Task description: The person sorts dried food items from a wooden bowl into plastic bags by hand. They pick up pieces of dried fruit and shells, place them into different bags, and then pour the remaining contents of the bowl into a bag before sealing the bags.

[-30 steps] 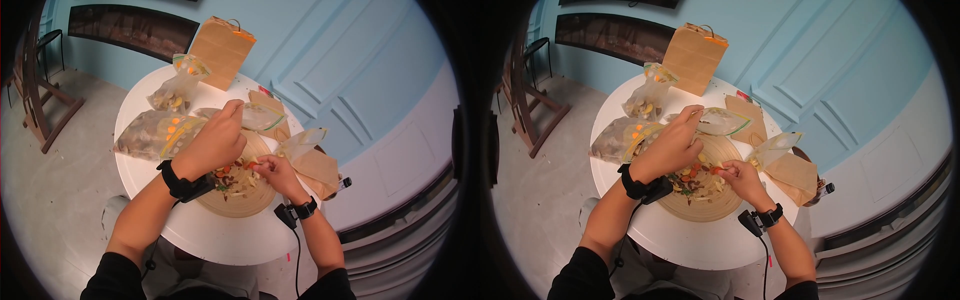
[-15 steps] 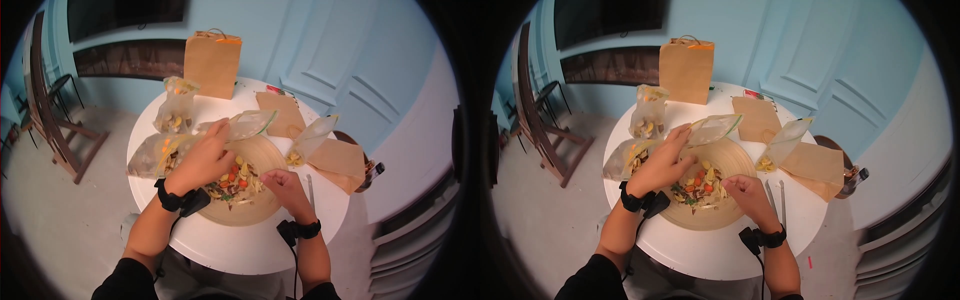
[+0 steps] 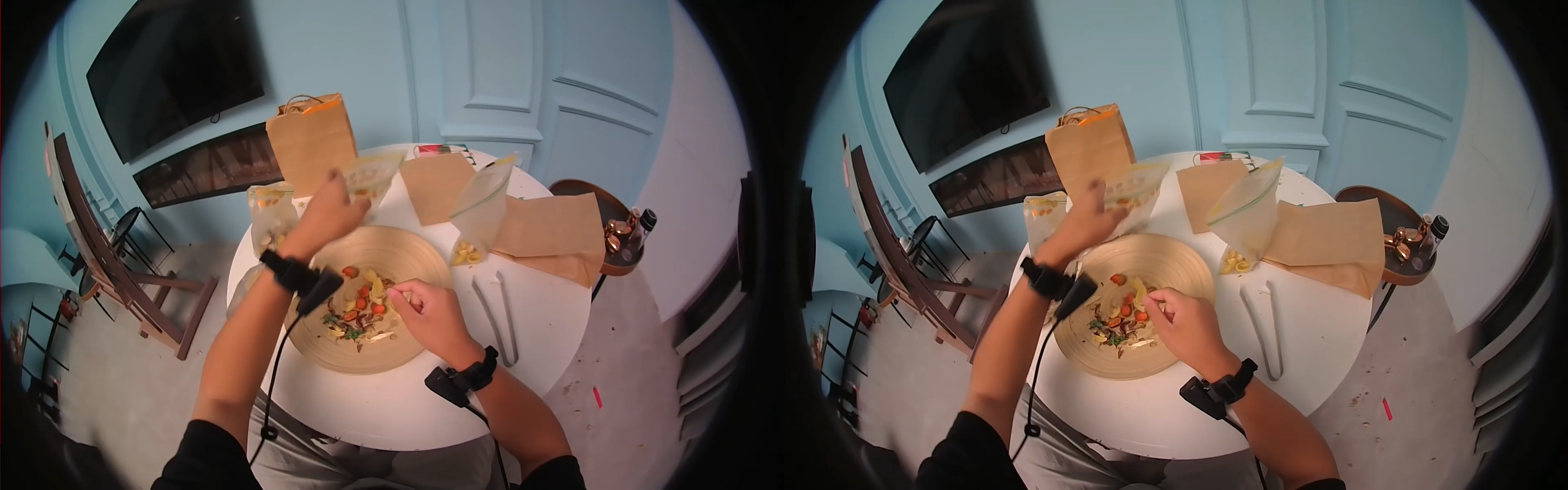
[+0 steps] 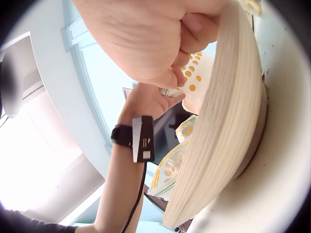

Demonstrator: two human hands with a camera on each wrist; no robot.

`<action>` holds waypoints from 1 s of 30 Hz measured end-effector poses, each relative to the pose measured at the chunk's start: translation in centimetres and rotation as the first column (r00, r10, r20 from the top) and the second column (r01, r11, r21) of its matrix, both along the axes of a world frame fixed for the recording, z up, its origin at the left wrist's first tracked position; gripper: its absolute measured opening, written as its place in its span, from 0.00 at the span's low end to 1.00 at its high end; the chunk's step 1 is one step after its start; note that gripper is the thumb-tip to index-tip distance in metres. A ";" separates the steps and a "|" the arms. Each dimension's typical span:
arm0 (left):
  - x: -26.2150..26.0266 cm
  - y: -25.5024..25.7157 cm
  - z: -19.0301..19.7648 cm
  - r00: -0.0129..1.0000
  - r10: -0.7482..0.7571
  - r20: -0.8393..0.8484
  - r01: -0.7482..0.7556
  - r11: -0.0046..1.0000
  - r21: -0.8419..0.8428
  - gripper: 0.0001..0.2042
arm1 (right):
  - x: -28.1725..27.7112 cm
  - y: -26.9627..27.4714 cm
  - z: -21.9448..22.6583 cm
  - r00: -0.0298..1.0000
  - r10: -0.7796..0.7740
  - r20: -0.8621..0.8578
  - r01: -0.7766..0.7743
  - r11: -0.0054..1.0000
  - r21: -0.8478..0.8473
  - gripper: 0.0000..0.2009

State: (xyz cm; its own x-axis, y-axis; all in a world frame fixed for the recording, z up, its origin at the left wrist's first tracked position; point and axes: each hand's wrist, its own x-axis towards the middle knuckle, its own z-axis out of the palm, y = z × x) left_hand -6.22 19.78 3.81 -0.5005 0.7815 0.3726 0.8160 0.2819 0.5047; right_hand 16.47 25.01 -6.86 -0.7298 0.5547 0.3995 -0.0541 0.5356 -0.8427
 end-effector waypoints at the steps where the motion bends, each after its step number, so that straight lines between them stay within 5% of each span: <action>1: -1.1 1.5 0.2 1.000 0.021 -0.023 -0.020 0.999 0.048 0.28 | 0.1 0.0 0.1 1.000 -0.001 0.011 0.001 1.000 0.008 0.12; 5: -3.6 5.4 1.8 0.999 0.019 -0.042 -0.015 0.996 0.087 0.28 | 0.5 0.2 0.4 1.000 -0.013 -0.029 0.013 1.000 0.001 0.12; 8: -3.5 6.0 1.6 0.990 -0.066 0.125 0.049 0.990 0.135 0.28 | 0.7 0.5 0.3 0.998 -0.042 -0.043 0.044 0.999 0.030 0.11; 11: -4.7 6.1 0.8 0.973 -0.044 0.228 0.065 0.994 -0.083 0.30 | 0.8 0.7 0.5 0.996 -0.065 -0.060 0.069 0.995 0.068 0.10; 20: -2.8 -2.9 6.6 0.968 -0.122 0.219 0.188 0.931 -0.313 0.28 | 0.6 0.5 0.3 0.993 -0.075 -0.092 0.087 0.986 0.143 0.08; 27: -1.4 -11.8 4.4 0.930 -0.315 -0.188 0.142 0.782 -0.607 0.26 | 0.5 0.8 0.0 0.992 -0.085 -0.091 0.098 0.984 0.151 0.08; 30: -1.7 -14.1 3.0 0.912 -0.312 -0.266 0.131 0.836 -0.533 0.25 | 0.3 0.7 -0.3 0.985 -0.082 -0.150 0.102 0.986 0.133 0.07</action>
State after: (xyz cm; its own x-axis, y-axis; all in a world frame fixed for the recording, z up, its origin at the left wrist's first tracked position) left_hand -7.87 5.68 6.84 -0.2093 0.9777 0.0164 0.9773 0.2086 0.0379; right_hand 16.78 25.72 -7.20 -0.6080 0.5482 0.5743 -0.1138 0.6557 -0.7464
